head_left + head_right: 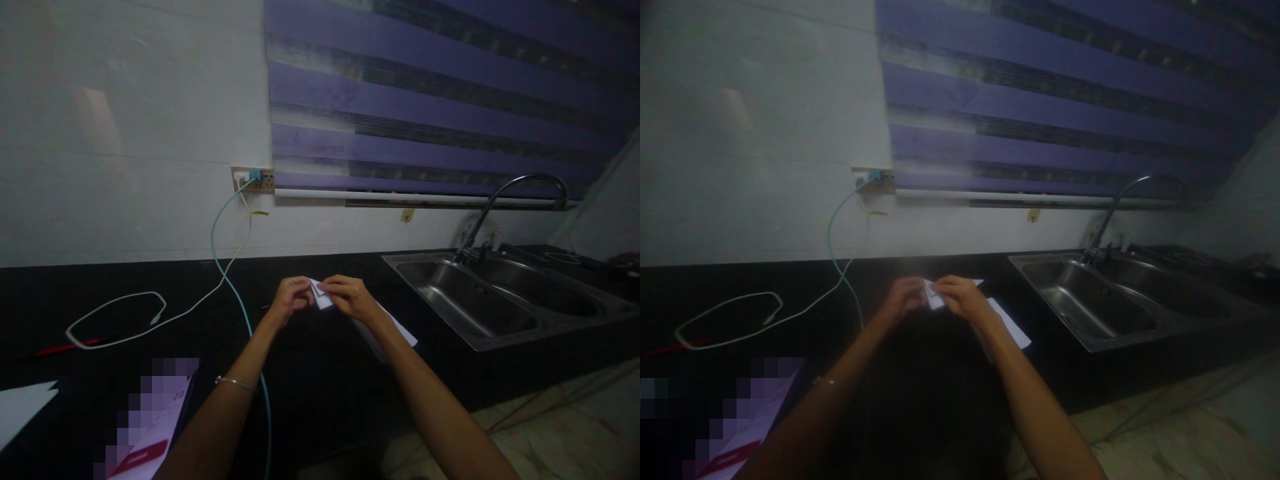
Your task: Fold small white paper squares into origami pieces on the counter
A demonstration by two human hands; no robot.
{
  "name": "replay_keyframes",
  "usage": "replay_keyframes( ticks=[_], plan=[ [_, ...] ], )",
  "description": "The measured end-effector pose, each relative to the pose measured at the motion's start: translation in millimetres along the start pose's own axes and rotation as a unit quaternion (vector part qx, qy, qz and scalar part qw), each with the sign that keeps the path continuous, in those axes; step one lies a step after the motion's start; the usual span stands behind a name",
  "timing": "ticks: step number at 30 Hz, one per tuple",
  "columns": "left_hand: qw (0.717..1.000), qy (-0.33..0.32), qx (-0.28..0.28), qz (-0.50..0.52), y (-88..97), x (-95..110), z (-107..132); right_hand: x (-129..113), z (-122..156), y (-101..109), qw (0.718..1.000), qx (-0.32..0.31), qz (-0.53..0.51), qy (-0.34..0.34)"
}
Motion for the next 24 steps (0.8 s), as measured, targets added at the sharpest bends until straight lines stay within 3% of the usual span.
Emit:
replay_keyframes(
  ticks=[4,10,16,20,24],
  plan=[
    [1.000,-0.002,-0.016,0.014,-2.7,1,-1,1,0,0,1.000,0.003,0.002,-0.016],
    [0.989,-0.043,0.002,-0.144,-4.9,6,0,-1,-1,0,1.000,-0.007,0.012,-0.017],
    [0.982,-0.083,0.010,-0.172,-3.5,5,-2,-7,-4,0,1.000,-0.001,-0.010,-0.027],
    [0.980,-0.093,0.030,-0.175,-0.9,4,-3,-6,-4,0,0.993,0.038,-0.071,-0.091],
    [0.980,-0.093,0.039,-0.173,-1.7,6,-2,9,-1,-4,0.965,0.113,-0.136,-0.195]
  ],
)
Point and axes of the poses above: each hand's wrist, its own z-axis away from the middle knuckle, its own y-axis out of the back of the hand, x = y × z, the point moved 4 cm from there along -z, towards the middle knuckle, and after that the axes turned 13 degrees about -z, right-handed, at the moved point
